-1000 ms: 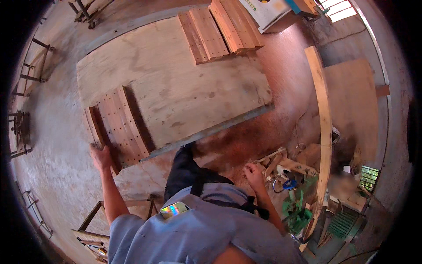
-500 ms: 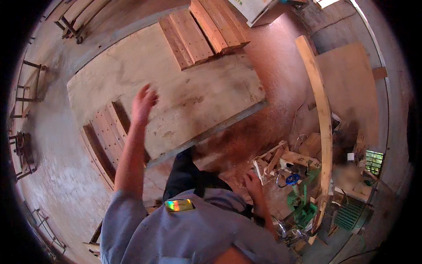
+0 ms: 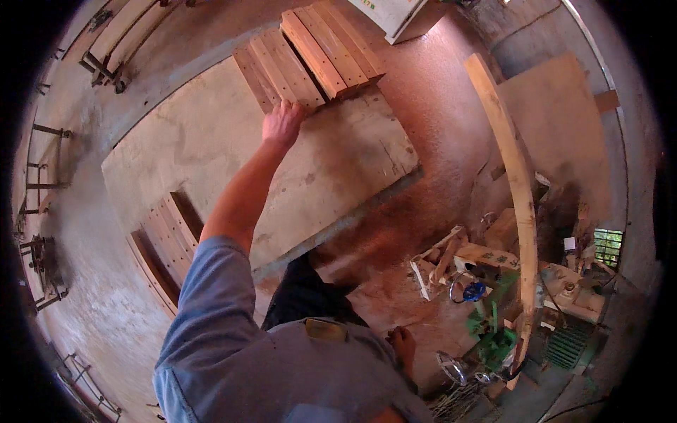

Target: The person repeatedly picks up wooden planks from a workbench, positions them under a drill press, and operates the machine to drill holes. After each drilling action, the person returns the plank to the workbench and repeats the process with another plank.

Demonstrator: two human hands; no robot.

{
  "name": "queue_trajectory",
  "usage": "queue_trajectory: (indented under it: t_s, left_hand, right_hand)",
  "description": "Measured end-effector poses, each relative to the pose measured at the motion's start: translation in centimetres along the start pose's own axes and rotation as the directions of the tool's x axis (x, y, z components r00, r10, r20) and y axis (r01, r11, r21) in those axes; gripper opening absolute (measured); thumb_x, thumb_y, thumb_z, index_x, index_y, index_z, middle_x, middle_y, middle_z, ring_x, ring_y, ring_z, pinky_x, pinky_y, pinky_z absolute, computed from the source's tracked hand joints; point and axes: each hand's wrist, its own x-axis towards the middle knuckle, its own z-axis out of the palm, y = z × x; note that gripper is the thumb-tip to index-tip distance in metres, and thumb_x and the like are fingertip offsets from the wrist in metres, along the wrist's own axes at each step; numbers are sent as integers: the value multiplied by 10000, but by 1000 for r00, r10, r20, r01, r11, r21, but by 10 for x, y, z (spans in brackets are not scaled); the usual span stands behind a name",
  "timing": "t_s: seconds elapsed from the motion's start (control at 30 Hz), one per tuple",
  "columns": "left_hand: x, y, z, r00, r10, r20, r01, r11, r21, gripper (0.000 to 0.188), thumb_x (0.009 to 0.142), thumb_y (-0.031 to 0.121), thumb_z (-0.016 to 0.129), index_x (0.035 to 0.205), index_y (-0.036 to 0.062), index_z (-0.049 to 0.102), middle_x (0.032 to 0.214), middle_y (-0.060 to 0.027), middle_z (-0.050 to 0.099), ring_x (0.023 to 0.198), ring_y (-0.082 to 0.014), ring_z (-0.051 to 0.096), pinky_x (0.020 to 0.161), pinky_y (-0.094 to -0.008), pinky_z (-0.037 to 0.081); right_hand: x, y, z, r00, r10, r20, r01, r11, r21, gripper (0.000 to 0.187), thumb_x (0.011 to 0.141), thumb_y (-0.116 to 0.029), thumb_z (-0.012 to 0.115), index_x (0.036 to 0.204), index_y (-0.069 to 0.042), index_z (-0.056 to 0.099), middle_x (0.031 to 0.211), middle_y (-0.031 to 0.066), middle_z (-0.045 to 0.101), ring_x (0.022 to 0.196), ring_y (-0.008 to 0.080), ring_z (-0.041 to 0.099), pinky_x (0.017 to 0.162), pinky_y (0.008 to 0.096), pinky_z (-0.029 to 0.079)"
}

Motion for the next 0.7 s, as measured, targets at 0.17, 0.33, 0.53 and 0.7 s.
queue_trajectory:
  t_s: [0.17, 0.33, 0.53, 0.7]
  left_hand:
    - [14, 3, -9, 919, -360, 160, 388, 898, -207, 483, 824, 448, 593, 1069, 40, 513, 1027, -169, 629, 974, -350, 610, 782, -446, 509]
    - [29, 17, -23, 730, -593, 340, 683, 645, -342, 758, 720, 577, 667, 1175, 11, 449, 1122, -192, 622, 1052, -334, 596, 862, -416, 481]
    - [36, -11, 4, 720, -465, 516, 684, 603, -411, 786, 693, 518, 700, 1187, -30, 430, 1018, -172, 661, 890, -303, 660, 777, -393, 515]
    - [40, -3, -9, 687, -470, 554, 719, 553, -422, 463, 720, 371, 690, 888, -47, 585, 701, -135, 650, 628, -260, 660, 633, -358, 521]
  right_hand:
    - [4, 7, 9, 1000, 4, -26, -2, 997, 72, 317, 923, -212, 538, 1082, 61, 558, 878, 140, 650, 713, 178, 634, 623, 293, 516]
    - [9, -8, 6, 998, 36, -53, -35, 999, 21, 298, 917, -216, 543, 1047, 51, 577, 835, 125, 645, 673, 177, 623, 614, 295, 518]
    - [4, -26, 3, 995, 40, -94, -24, 986, 162, 279, 909, -215, 550, 1026, 35, 591, 836, 113, 641, 682, 177, 623, 601, 299, 509]
    - [1, -24, 9, 995, 40, -96, -18, 977, 214, 229, 912, -180, 550, 1006, 26, 583, 837, 125, 644, 658, 176, 619, 578, 296, 514]
